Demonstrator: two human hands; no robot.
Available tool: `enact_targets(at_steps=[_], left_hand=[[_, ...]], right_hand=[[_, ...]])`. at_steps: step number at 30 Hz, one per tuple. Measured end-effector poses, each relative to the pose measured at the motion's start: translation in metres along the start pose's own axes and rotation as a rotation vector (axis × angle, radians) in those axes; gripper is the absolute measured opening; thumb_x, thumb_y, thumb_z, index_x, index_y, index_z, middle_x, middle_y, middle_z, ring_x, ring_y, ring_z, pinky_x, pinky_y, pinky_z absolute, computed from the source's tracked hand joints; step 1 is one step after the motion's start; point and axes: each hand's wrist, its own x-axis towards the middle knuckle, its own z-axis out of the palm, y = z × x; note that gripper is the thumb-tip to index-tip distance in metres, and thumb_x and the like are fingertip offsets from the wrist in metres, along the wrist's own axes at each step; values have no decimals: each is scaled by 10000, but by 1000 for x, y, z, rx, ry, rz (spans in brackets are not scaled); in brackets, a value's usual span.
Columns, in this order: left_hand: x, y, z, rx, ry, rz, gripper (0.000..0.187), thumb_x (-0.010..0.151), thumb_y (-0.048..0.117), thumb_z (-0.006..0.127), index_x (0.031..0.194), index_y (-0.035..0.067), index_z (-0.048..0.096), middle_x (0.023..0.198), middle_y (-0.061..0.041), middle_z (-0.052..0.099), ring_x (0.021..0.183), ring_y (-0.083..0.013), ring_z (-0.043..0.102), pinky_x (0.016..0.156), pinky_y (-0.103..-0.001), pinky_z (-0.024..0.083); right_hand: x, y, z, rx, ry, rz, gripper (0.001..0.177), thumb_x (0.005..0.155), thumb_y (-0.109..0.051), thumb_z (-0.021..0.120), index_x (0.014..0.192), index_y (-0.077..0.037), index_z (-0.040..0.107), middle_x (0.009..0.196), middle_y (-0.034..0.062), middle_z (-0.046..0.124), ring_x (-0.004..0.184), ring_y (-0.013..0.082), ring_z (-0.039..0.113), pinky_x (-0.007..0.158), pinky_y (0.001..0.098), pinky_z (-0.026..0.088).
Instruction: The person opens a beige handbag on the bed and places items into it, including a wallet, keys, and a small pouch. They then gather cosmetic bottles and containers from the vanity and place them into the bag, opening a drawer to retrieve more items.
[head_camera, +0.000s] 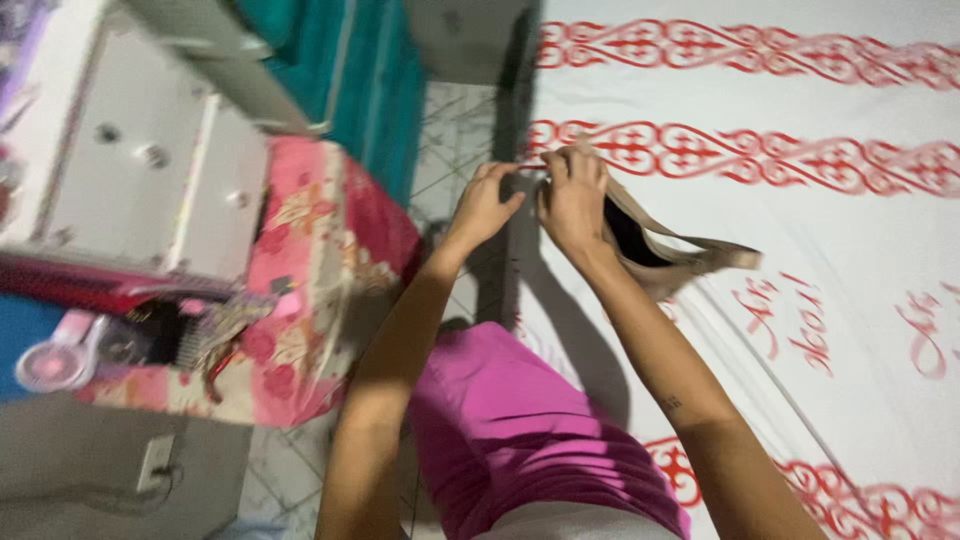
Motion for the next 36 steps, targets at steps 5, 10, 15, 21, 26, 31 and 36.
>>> enact_targets(at_steps=[5,10,15,21,26,31,36], left_hand=[[-60,-107,-78,187,114,-178,424,810,185,769,1199,36,689,1188,-221,677,1136,-409,633,984,-463,504],[-171,-223,-152,705,393,87,250,845,77,672,1091,31,674,1126,-169,687,1108,-387,672,922,-481,550],[-257,-289,-161,780,266,-377,271,817,133,707,1069,39,678,1107,-166,686,1081,-380,669,910,-476,548],[-263,-307,-169,745,338,-538,309,783,200,748,1043,47,682,1084,-163,685,1049,-371,664,897,-470,546],[-270,-307,-197,710,533,-541,348,754,255,783,1021,55,686,1065,-160,684,1023,-364,660,885,-465,544],[-321,-313,-231,776,675,-652,391,726,311,817,1000,62,690,1046,-157,682,996,-356,656,874,-460,542],[-372,-318,-229,1014,594,-956,630,629,427,862,1072,16,684,1137,-220,658,1042,-417,645,854,-517,541]], right_hand=[[21,-84,57,-45,-12,-174,572,716,-67,742,1270,-95,602,1297,190,543,1241,396,513,1078,624,339],[18,-147,138,217,-273,-307,539,803,-12,691,1328,-71,586,1376,204,525,1262,409,514,1025,545,430],[10,-209,206,196,-473,-434,595,726,-98,758,1285,-54,556,1404,242,496,1265,434,507,975,552,444],[9,-248,229,325,-613,-460,814,688,-78,761,1454,-112,488,1398,217,501,1253,419,517,1000,516,453],[6,-241,241,342,-606,-445,681,803,-27,689,1456,-137,526,1352,190,534,1259,404,524,999,510,459],[2,-252,245,462,-660,-587,509,769,-55,673,1273,-76,603,1298,165,576,1226,390,563,1030,479,475],[-17,-295,237,679,-609,-642,457,821,-19,639,1276,-48,616,1301,178,595,1181,387,595,1004,453,491]])
